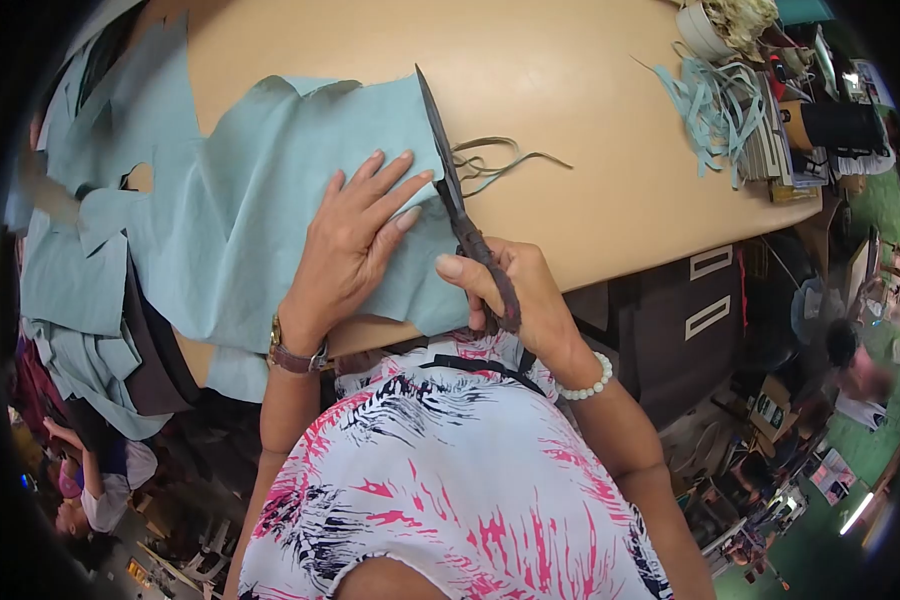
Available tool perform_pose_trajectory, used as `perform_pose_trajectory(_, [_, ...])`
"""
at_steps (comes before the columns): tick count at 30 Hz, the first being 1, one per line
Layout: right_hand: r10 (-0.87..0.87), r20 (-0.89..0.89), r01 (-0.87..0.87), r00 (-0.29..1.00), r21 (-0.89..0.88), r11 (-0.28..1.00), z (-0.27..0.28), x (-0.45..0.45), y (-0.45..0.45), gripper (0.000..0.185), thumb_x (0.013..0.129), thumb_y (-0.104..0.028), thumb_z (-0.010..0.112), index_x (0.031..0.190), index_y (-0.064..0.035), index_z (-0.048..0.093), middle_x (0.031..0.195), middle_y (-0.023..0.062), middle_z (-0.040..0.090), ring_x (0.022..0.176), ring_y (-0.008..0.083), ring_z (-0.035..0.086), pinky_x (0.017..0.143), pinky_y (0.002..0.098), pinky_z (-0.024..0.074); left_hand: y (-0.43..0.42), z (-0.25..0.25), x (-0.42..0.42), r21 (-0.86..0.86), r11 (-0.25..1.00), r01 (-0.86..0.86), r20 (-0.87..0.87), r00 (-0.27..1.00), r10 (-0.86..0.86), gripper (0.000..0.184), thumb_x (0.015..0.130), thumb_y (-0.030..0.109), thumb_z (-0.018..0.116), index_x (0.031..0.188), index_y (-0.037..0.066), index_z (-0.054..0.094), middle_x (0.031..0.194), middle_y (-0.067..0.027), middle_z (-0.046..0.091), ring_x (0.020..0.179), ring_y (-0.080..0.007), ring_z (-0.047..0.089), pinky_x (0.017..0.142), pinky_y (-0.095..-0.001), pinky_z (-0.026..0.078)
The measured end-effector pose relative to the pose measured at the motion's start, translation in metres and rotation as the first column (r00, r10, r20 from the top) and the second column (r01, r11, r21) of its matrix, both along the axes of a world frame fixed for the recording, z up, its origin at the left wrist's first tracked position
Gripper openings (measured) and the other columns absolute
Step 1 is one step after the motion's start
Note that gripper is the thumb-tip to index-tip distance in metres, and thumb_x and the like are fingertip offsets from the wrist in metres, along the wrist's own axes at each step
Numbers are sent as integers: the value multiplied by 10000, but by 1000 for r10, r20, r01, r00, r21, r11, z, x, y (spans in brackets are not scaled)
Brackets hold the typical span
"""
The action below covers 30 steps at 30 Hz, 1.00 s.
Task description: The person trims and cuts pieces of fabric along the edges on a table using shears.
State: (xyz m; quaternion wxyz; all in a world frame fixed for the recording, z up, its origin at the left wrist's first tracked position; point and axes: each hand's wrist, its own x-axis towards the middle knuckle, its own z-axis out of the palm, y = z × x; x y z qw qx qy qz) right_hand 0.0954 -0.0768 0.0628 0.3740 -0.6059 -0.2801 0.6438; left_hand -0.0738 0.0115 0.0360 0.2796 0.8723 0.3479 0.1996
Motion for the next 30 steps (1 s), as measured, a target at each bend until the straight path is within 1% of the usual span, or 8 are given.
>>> perform_pose_trajectory(4, [-10,60,12,998,-24,1000,0,-3,-3,357,775,-323,693,673,-38,505,503,-10,461,408,52,458,385,184,336,0,1,-1,-18,1000,-4,4,1000,4,347,891,184,470,1235,157,515,1305,-91,463,1230,-345,384,1010,-522,238])
perform_pose_trajectory(7, [-30,63,34,998,-76,996,-2,-3,-7,357,756,-311,717,655,-46,500,504,-18,458,401,47,453,373,182,335,1,0,-1,-24,1000,-10,-2,1000,10,347,892,186,469,1235,157,515,1309,-87,460,1231,-345,382,1014,-522,232])
perform_pose_trajectory(10, [-13,106,22,994,-80,997,0,-5,-6,355,752,-305,723,645,-51,499,498,-21,461,393,46,448,365,181,334,0,-1,-2,-18,1000,-11,0,1000,11,346,894,190,468,1236,159,515,1315,-80,456,1234,-344,379,1017,-523,231])
perform_pose_trajectory(19, [-61,103,65,993,-30,997,-3,-7,2,415,715,-379,740,597,-75,482,464,-19,446,383,49,446,367,177,347,-2,1,-1,-44,999,1,14,1000,0,342,904,200,463,1238,153,512,1334,-74,437,1246,-336,369,1020,-525,227])
perform_pose_trajectory(22, [-78,102,84,992,-55,995,-2,-7,2,409,724,-362,736,587,-76,478,463,-25,441,383,51,447,366,179,344,-3,1,1,-58,998,-2,18,1000,3,340,906,200,462,1238,147,511,1335,-78,436,1250,-334,364,1027,-524,212])
perform_pose_trajectory(25, [-76,91,80,993,-36,996,-7,-7,-1,394,736,-341,730,589,-73,481,474,-29,445,387,47,449,364,183,342,-4,0,1,-70,997,-10,22,1000,12,338,908,194,460,1238,144,510,1337,-81,433,1255,-330,359,1032,-523,199])
perform_pose_trajectory(28, [-52,129,58,990,-47,997,-4,-5,-3,365,744,-317,726,608,-64,502,488,-35,451,390,43,449,365,182,339,-6,-2,1,-72,997,-10,12,1000,11,341,904,192,468,1239,144,510,1340,-87,429,1259,-329,355,1035,-523,188])
perform_pose_trajectory(30, [-109,121,114,987,-35,993,4,-1,-1,346,744,-303,728,623,-55,519,497,-35,458,391,40,446,367,179,338,-5,-5,1,-57,998,-12,-1,1000,12,349,896,194,481,1239,141,509,1340,-91,428,1261,-327,351,1036,-523,185])
